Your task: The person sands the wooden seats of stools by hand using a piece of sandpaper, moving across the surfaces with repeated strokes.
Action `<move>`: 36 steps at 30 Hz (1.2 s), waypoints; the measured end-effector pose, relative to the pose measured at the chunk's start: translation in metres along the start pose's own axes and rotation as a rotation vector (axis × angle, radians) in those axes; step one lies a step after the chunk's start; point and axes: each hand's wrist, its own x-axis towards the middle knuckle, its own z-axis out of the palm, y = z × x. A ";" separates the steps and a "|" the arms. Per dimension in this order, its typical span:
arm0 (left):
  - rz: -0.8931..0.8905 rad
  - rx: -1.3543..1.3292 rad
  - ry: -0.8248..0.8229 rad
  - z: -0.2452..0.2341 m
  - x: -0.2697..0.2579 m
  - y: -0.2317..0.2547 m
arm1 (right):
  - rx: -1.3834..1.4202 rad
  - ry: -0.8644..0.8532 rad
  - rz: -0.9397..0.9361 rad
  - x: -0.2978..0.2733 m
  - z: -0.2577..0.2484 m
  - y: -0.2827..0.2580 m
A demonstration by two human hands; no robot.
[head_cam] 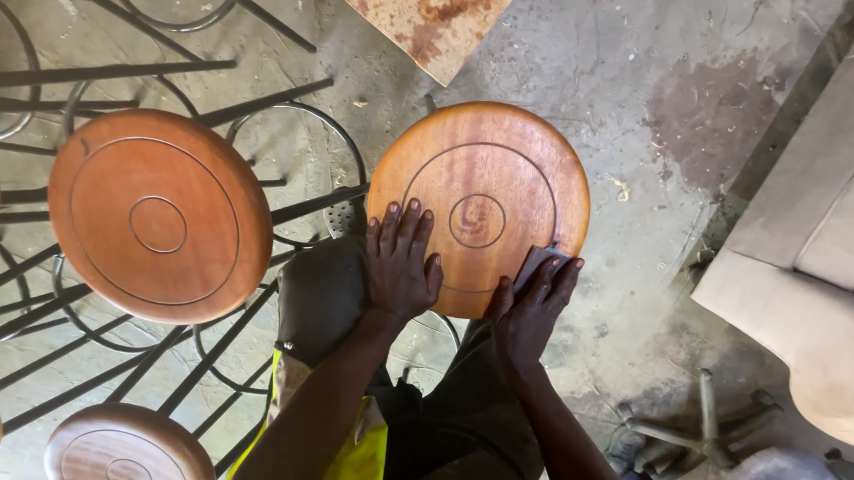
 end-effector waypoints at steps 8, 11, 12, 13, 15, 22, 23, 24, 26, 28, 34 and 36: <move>0.082 -0.064 0.082 -0.003 -0.011 -0.002 | 0.045 0.189 -0.056 -0.019 0.012 -0.007; 0.043 -0.096 0.054 -0.009 -0.022 -0.007 | -0.016 0.252 -0.015 -0.033 0.019 -0.011; 0.028 -0.102 -0.008 -0.013 -0.023 -0.006 | -0.051 0.248 -0.037 -0.035 0.018 -0.009; 0.015 -0.108 -0.070 -0.017 -0.023 -0.005 | -0.086 0.243 -0.058 -0.036 0.017 -0.005; 0.050 -0.156 -0.115 -0.035 -0.035 -0.011 | -0.043 0.223 -0.132 -0.051 0.012 -0.015; 0.182 -0.127 -0.638 -0.059 -0.056 -0.028 | -0.168 -0.304 -0.198 -0.092 -0.010 -0.037; 0.186 -0.124 -0.640 -0.049 -0.054 -0.033 | -0.165 -0.302 -0.193 -0.087 0.004 -0.023; 0.195 -0.127 -0.696 -0.039 -0.051 -0.036 | -0.209 -0.205 -0.332 -0.084 0.018 -0.010; 0.218 -0.132 -0.747 -0.021 -0.046 -0.043 | -0.263 -0.099 -0.462 -0.073 0.027 0.011; 0.209 -0.182 -0.785 -0.003 -0.042 -0.050 | -0.105 -0.418 -0.228 -0.055 0.020 0.026; 0.196 -0.212 -0.795 -0.038 -0.039 -0.043 | -0.170 -0.576 -0.106 -0.043 0.003 0.004; 0.209 -0.203 -0.785 -0.044 -0.039 -0.044 | -0.164 -0.596 -0.070 -0.043 -0.011 -0.016</move>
